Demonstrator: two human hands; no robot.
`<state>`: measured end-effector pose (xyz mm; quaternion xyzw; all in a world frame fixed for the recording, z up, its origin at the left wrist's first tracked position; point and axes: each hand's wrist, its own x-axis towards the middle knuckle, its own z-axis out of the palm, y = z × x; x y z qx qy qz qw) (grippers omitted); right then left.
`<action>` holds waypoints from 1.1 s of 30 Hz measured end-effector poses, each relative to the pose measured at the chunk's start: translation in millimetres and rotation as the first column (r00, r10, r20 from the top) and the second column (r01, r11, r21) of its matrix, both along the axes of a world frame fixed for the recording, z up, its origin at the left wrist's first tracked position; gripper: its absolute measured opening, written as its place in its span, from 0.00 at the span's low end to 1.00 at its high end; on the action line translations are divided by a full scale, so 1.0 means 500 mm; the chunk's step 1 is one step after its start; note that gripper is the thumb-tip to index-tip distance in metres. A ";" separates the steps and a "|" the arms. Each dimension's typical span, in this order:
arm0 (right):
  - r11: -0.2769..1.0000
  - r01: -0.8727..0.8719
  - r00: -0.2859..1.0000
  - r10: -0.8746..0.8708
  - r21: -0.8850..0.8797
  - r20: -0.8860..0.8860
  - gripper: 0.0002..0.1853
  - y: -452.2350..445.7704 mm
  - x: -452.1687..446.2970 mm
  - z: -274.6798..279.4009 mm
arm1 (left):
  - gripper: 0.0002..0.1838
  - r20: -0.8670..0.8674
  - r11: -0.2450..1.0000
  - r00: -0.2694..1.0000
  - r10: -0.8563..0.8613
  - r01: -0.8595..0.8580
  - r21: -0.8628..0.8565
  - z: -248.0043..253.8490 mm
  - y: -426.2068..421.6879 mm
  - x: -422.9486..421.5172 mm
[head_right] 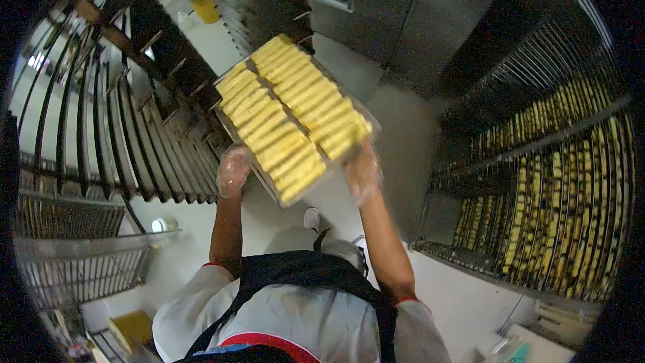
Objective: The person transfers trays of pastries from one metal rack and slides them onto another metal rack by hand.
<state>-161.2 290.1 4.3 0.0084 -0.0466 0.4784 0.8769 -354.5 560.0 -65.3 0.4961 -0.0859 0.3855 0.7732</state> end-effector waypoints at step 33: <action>-0.100 0.304 0.584 -0.766 -0.947 0.269 0.17 -0.919 -0.404 -0.170 | 0.12 -0.445 0.174 0.744 -0.498 0.589 0.789 -0.036 -1.380 0.676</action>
